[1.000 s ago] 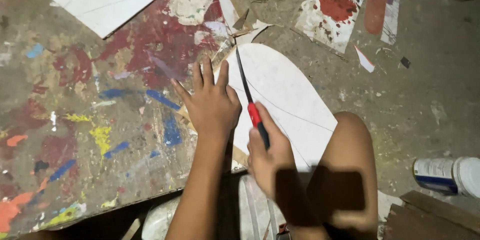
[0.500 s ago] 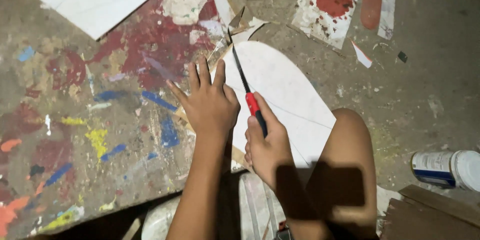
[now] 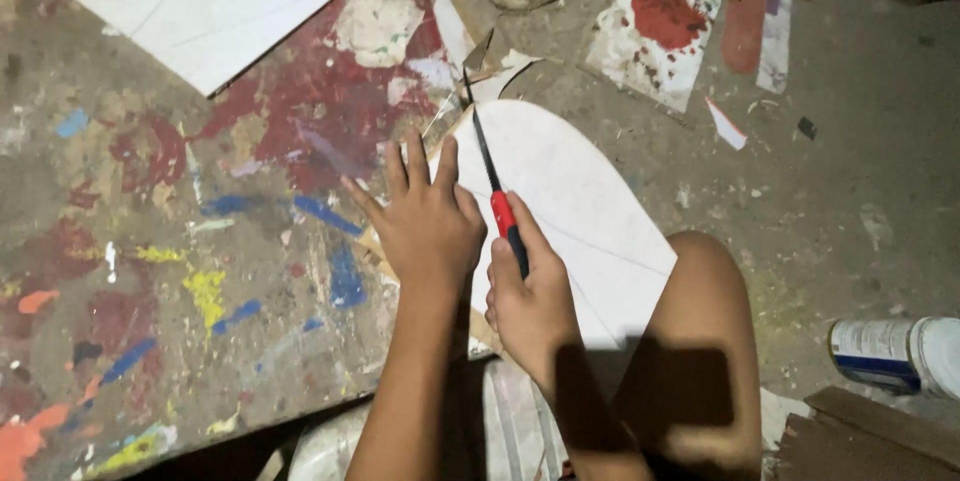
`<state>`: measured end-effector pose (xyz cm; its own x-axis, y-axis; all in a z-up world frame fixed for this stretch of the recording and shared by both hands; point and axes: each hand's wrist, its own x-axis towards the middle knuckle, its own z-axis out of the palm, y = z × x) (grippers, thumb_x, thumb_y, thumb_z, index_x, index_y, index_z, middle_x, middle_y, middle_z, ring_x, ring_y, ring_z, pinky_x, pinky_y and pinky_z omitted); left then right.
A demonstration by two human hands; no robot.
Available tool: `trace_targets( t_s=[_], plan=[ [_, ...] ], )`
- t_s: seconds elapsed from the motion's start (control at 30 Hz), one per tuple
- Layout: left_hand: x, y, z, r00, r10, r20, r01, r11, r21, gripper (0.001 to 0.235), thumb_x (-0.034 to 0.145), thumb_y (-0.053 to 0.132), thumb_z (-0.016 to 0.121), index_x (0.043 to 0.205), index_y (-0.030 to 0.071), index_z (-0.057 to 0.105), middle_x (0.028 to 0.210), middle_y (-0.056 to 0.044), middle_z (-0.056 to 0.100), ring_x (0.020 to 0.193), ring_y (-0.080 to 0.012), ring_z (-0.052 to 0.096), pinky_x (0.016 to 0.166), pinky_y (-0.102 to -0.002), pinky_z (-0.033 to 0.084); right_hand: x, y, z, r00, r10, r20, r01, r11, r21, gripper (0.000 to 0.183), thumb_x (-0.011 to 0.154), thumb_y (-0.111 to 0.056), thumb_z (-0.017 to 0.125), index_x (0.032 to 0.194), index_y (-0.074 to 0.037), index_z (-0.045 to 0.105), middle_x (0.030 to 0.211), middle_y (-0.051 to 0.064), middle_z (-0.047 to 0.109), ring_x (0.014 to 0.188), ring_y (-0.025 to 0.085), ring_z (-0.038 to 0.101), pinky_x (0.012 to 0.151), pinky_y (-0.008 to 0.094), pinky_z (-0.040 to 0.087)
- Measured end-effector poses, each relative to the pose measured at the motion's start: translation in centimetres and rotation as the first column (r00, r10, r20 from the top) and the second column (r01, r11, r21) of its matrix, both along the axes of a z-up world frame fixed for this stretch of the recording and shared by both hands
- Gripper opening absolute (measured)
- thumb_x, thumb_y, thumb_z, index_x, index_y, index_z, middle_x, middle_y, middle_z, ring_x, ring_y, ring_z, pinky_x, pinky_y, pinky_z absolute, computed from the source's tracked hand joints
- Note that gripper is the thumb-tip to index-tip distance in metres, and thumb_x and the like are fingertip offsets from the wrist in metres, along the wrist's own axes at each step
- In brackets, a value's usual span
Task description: Using a utility knife to cut a curved shape out of a white board on a workbench.
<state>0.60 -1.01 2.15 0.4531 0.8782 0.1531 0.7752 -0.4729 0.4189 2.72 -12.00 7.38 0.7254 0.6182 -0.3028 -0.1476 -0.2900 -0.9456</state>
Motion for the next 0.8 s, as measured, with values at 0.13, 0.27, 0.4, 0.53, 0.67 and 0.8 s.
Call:
trace_targets(
  t_s=[0.13,0.27,0.4,0.53,0.67,0.8],
  plan=[
    [0.3,0.5,-0.9,1.000,0.012,0.001,-0.012,0.999,0.034,0.056,0.093,0.030,0.043,0.148,0.033,0.057,0.163,-0.008,0.045,0.153,-0.0311,0.035,0.117,-0.078,0.007,0.3,1.5,0.2,0.999,0.033,0.037,-0.032,0.999,-0.024,0.056,0.102,-0.011,0.044,0.158,-0.008,0.038,0.060,0.008,0.050,0.042,0.014,0.047,0.033,0.026,0.044],
    [0.1,-0.2,-2.2,1.000,-0.012,0.003,0.011,0.995,0.103,0.056,0.094,0.029,0.047,0.148,0.031,0.059,0.162,-0.009,0.047,0.152,-0.0326,0.037,0.117,-0.078,0.005,1.9,3.7,-0.7,0.993,0.042,0.114,-0.039,0.999,-0.023,0.054,0.102,-0.012,0.044,0.155,-0.003,0.042,0.062,0.014,0.057,0.044,0.016,0.054,0.032,0.029,0.049],
    [0.2,0.1,-1.5,1.000,0.007,-0.005,-0.006,0.998,0.056,0.058,0.093,0.031,0.044,0.149,0.033,0.056,0.163,-0.008,0.046,0.154,-0.0317,0.033,0.116,-0.080,0.005,2.3,3.7,-0.6,0.992,0.027,0.125,-0.028,1.000,0.007,0.052,0.103,-0.011,0.044,0.154,-0.001,0.042,0.064,0.015,0.058,0.041,0.019,0.055,0.030,0.028,0.049],
    [0.1,-0.1,-2.4,1.000,0.015,-0.001,-0.015,0.996,0.092,0.059,0.091,0.031,0.047,0.149,0.034,0.057,0.162,-0.008,0.047,0.153,-0.0329,0.036,0.114,-0.082,0.004,0.4,3.9,2.5,0.997,0.020,0.068,-0.017,0.999,-0.041,0.055,0.101,-0.014,0.045,0.155,-0.002,0.042,0.066,0.019,0.063,0.043,0.018,0.057,0.032,0.030,0.053],
    [0.6,0.6,-3.2,1.000,-0.006,-0.018,0.008,0.987,0.160,0.058,0.091,0.031,0.050,0.148,0.034,0.058,0.163,-0.007,0.047,0.153,-0.0322,0.036,0.115,-0.082,0.003,1.4,4.9,1.5,0.998,-0.007,0.064,0.008,1.000,-0.020,0.056,0.102,-0.013,0.044,0.155,0.001,0.039,0.079,0.026,0.069,0.043,0.019,0.053,0.030,0.030,0.049],
    [0.0,0.3,-2.7,0.998,-0.037,-0.042,0.043,0.988,0.148,0.058,0.093,0.032,0.049,0.151,0.034,0.055,0.162,-0.008,0.048,0.153,-0.0323,0.036,0.115,-0.081,0.003,5.6,7.4,-2.7,0.993,0.047,0.107,-0.045,0.999,-0.021,0.053,0.102,-0.011,0.046,0.153,0.000,0.042,0.056,0.016,0.060,0.033,0.021,0.055,0.024,0.031,0.047]
  ],
)
